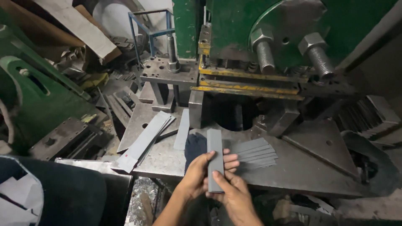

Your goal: The recorder is operating an industrial press machine to stamp or cut metal sheets.

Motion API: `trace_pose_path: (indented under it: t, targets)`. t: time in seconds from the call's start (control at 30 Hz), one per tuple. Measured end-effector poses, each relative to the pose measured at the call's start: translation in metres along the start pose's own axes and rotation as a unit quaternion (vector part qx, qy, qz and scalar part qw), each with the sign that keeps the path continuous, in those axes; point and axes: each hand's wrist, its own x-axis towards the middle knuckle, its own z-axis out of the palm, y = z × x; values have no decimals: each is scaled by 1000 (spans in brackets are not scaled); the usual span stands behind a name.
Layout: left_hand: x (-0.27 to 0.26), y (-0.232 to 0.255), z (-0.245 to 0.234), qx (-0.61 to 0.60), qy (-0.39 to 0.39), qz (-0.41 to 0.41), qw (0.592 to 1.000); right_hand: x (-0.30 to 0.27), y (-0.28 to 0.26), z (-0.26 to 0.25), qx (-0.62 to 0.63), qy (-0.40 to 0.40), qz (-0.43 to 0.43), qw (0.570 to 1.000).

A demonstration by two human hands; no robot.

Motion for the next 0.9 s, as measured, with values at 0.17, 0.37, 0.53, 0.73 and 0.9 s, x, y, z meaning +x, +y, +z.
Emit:
trace_pose_path:
  t: [0.17,0.37,0.53,0.73,0.9]
  targets:
    - [13,3,-20,-59,67,25,996,19,-25,-24,-348,78,-6,934]
    - [13,8,-10,-28,166,67,983,35,-43,-26,-287,146,-94,942]
    - [14,-2,-14,20,200,73,977,74,-34,-28,-249,64,-181,949]
    - [14,-4,-18,163,255,61,951,98,-38,-28,-289,9,-185,939]
    - [17,0,-14,21,219,87,972,113,-78,-32,96,60,-262,958]
